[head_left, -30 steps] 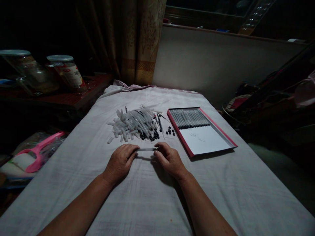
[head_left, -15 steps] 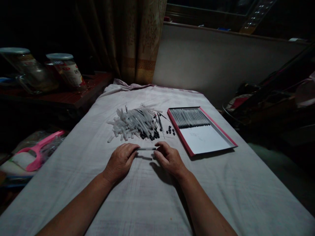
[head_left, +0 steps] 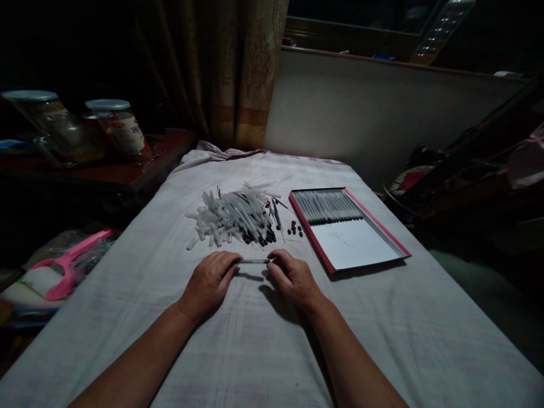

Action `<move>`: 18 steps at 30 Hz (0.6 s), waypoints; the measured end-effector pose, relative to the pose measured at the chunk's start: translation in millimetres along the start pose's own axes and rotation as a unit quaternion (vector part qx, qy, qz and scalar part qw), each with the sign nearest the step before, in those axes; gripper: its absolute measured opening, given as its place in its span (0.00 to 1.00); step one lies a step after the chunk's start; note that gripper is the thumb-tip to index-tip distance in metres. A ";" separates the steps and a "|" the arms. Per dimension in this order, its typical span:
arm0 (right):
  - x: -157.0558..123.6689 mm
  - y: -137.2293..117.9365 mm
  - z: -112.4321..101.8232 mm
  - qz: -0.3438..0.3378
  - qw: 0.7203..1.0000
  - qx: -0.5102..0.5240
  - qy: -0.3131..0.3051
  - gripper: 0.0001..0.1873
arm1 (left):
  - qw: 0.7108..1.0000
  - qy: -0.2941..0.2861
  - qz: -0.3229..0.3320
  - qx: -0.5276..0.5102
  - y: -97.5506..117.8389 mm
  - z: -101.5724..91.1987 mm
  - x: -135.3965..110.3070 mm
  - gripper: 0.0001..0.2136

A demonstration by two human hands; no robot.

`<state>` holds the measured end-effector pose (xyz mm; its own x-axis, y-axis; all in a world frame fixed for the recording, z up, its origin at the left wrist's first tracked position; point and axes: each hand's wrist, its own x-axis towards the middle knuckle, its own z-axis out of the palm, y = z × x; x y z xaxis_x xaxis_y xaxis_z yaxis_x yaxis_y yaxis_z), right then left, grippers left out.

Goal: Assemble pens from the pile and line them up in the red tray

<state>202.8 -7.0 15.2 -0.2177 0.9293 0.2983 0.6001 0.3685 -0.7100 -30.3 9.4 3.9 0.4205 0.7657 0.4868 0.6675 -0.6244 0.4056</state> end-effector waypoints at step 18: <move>0.4 0.0 8.2 0.050 0.995 0.083 -0.007 0.16 | 0.999 -0.007 0.035 -0.025 4.8 -1.5 1.7 0.08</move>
<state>196.4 -6.4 10.1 -0.1747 0.9612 0.2137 0.4846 0.2728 -0.8311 -27.3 7.5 7.9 0.4741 0.7219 0.5041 0.6042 -0.6832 0.4100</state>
